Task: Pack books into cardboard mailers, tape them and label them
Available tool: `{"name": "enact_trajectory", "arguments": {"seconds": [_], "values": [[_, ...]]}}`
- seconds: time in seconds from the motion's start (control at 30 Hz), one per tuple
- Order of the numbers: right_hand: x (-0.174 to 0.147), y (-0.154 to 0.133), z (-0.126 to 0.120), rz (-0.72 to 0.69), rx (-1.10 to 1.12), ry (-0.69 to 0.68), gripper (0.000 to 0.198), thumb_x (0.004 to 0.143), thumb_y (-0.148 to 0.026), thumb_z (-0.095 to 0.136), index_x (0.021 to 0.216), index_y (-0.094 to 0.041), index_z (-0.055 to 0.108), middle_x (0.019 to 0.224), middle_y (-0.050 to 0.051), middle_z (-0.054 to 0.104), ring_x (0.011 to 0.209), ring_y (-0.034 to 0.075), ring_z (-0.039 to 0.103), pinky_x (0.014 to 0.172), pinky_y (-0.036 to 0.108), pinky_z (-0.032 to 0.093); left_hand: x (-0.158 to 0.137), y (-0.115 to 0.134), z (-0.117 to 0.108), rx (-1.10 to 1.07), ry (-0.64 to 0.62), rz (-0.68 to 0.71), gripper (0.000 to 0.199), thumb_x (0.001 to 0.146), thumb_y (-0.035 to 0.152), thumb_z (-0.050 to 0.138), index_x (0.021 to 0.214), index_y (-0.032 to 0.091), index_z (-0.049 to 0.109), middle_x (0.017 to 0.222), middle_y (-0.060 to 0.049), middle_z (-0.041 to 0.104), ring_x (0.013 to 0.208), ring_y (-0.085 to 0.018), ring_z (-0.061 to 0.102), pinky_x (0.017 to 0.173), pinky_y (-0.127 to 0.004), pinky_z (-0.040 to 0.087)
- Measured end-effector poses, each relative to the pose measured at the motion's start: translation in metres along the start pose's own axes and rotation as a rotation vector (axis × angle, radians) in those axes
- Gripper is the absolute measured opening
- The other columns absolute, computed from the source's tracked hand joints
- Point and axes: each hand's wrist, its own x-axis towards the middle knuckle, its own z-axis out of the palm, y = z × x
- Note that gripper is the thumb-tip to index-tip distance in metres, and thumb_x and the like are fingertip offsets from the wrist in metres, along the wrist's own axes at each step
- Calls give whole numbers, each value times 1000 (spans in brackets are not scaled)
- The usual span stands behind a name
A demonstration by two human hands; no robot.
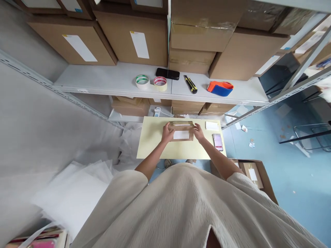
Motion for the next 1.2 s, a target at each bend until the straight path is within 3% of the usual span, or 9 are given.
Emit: {"name": "enact_trajectory", "arguments": {"seconds": [0.23, 0.4, 0.53, 0.67, 0.87, 1.07, 1.2], "values": [[-8, 25, 12, -38, -150, 13, 85, 82, -50, 75, 160, -23, 55, 140, 18, 71, 125, 35, 74, 102, 48, 65, -9, -11, -13, 178, -13, 68, 68, 101, 23, 66, 168, 19, 52, 164, -20, 58, 147, -28, 64, 128, -41, 51], [-17, 49, 12, -6, -187, -21, 79, 79, -46, 78, 153, -21, 62, 128, 14, 74, 115, 32, 76, 101, 48, 66, -24, -20, -19, 381, -81, 122, 64, 102, 17, 59, 166, 18, 55, 157, -20, 64, 156, -31, 55, 132, -46, 47], [-17, 50, 3, 3, -168, -52, 67, 88, -51, 76, 148, -23, 66, 129, 15, 77, 115, 32, 77, 99, 46, 66, -27, -12, -20, 507, -58, 124, 61, 99, 17, 61, 160, 21, 61, 172, -21, 51, 162, -39, 48, 131, -57, 46], [-9, 50, -13, -6, -213, -8, 51, 95, -49, 71, 138, -22, 74, 139, 18, 79, 128, 33, 74, 110, 47, 61, -25, 8, -11, 568, -67, 186, 58, 98, 15, 61, 155, 25, 65, 182, -18, 40, 167, -42, 40, 131, -64, 41], [3, 70, -55, 58, -266, -38, 36, 97, -40, 70, 126, -23, 80, 139, 15, 81, 122, 31, 78, 106, 44, 63, -32, 52, 31, 574, -124, 312, 53, 102, 19, 59, 154, 27, 67, 179, -13, 47, 166, -40, 43, 134, -61, 38], [30, 90, -126, 28, -372, -61, 38, 97, -34, 68, 130, -22, 83, 132, 15, 84, 118, 32, 80, 102, 43, 65, -38, 94, 102, 535, -291, 432, 51, 105, 17, 55, 153, 27, 70, 171, -13, 57, 163, -36, 48, 132, -55, 42], [63, 94, -171, 0, -571, -58, 43, 101, -36, 64, 138, -20, 80, 145, 18, 78, 123, 35, 78, 109, 49, 63, -41, 106, 147, 499, -373, 424, 45, 107, 18, 53, 147, 26, 72, 165, -13, 62, 159, -32, 54, 130, -50, 46]]}}
